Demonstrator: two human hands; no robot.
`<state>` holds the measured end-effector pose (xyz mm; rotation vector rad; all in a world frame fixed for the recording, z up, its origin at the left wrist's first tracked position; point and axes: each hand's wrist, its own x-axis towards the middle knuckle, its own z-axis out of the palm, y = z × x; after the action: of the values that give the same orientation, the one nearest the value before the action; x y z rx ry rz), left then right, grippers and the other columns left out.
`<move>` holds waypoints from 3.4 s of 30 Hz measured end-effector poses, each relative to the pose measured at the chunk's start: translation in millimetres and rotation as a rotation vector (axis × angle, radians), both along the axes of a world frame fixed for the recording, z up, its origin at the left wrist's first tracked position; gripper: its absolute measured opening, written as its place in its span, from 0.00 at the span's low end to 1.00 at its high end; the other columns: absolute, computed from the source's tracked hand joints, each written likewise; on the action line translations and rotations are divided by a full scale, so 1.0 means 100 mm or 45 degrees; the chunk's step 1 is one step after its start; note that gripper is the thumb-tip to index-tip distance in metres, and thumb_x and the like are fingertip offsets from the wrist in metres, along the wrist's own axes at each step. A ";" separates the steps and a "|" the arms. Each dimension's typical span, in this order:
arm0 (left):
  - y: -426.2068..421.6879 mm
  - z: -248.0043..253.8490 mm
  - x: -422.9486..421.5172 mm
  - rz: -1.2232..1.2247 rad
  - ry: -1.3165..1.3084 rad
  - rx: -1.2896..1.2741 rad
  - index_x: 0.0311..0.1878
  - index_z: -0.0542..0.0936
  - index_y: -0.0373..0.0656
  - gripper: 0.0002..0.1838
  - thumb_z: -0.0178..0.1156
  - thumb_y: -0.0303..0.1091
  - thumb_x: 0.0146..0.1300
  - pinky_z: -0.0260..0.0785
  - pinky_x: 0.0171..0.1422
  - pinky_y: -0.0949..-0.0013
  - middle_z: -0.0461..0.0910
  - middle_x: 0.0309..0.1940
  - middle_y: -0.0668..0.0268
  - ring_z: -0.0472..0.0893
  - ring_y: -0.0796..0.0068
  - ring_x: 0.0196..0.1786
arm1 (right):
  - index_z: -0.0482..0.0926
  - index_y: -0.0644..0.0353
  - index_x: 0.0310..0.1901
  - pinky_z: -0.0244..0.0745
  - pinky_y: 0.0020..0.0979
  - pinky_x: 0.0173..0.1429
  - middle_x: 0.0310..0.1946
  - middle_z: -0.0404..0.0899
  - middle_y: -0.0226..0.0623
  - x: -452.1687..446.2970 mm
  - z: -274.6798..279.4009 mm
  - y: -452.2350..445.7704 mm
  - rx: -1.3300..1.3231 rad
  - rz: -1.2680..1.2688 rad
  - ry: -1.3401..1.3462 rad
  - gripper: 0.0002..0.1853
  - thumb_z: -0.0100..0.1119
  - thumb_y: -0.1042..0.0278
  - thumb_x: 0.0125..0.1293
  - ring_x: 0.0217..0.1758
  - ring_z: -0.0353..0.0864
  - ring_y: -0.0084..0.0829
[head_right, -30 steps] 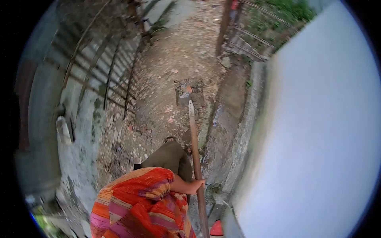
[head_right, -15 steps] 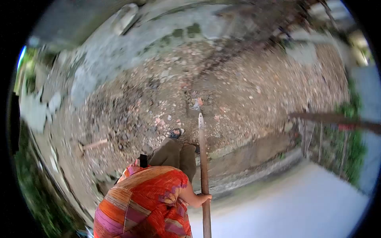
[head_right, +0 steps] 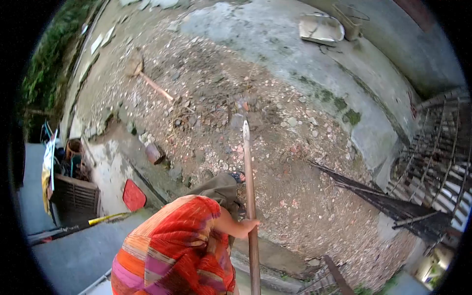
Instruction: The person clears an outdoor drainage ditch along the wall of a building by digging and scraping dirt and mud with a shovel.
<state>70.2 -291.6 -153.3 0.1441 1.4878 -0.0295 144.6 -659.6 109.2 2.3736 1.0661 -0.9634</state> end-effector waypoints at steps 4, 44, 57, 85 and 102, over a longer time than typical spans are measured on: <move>0.76 0.67 -0.10 0.406 -0.255 -0.184 0.23 0.70 0.43 0.06 0.52 0.33 0.51 0.67 0.31 0.67 0.70 0.20 0.67 0.72 0.72 0.25 | 0.71 0.46 0.47 0.65 0.37 0.15 0.16 0.75 0.36 0.50 -0.41 0.00 0.157 0.372 -0.129 0.19 0.53 0.50 0.54 0.12 0.71 0.36; 1.63 1.21 -0.94 0.650 -0.468 0.300 0.21 0.66 0.47 0.10 0.57 0.38 0.46 0.65 0.29 0.68 0.67 0.18 0.68 0.68 0.72 0.20 | 0.77 0.62 0.30 0.68 0.39 0.37 0.28 0.76 0.43 0.22 1.05 1.49 0.360 0.086 -0.492 0.10 0.59 0.72 0.42 0.35 0.74 0.47; -1.12 0.56 0.73 -0.438 -0.350 -0.297 0.33 0.69 0.44 0.08 0.56 0.35 0.56 0.69 0.36 0.64 0.70 0.24 0.66 0.73 0.70 0.28 | 0.78 0.60 0.37 0.70 0.28 0.37 0.28 0.79 0.39 -0.72 2.14 -0.24 0.209 -1.172 0.388 0.18 0.67 0.67 0.40 0.31 0.78 0.30; -2.71 0.20 -0.84 -2.641 0.084 -0.588 0.29 0.70 0.42 0.09 0.56 0.36 0.56 0.65 0.34 0.63 0.71 0.23 0.66 0.72 0.70 0.29 | 0.46 0.60 0.63 0.72 0.24 0.32 0.40 0.73 0.41 -3.54 1.45 1.76 1.888 -3.747 0.694 0.48 0.68 0.65 0.43 0.34 0.75 0.27; -3.42 -0.46 -0.51 -2.888 0.358 -0.512 0.29 0.70 0.38 0.07 0.57 0.30 0.54 0.67 0.28 0.59 0.70 0.19 0.63 0.73 0.67 0.24 | 0.61 0.59 0.57 0.61 0.21 0.16 0.29 0.74 0.35 -3.16 0.31 1.71 1.309 -3.902 0.235 0.28 0.56 0.80 0.54 0.17 0.67 0.18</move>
<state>18.9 -633.8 -199.0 1.4254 0.8054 -2.1546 -171.5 -488.3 140.0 -0.8167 1.5976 0.1938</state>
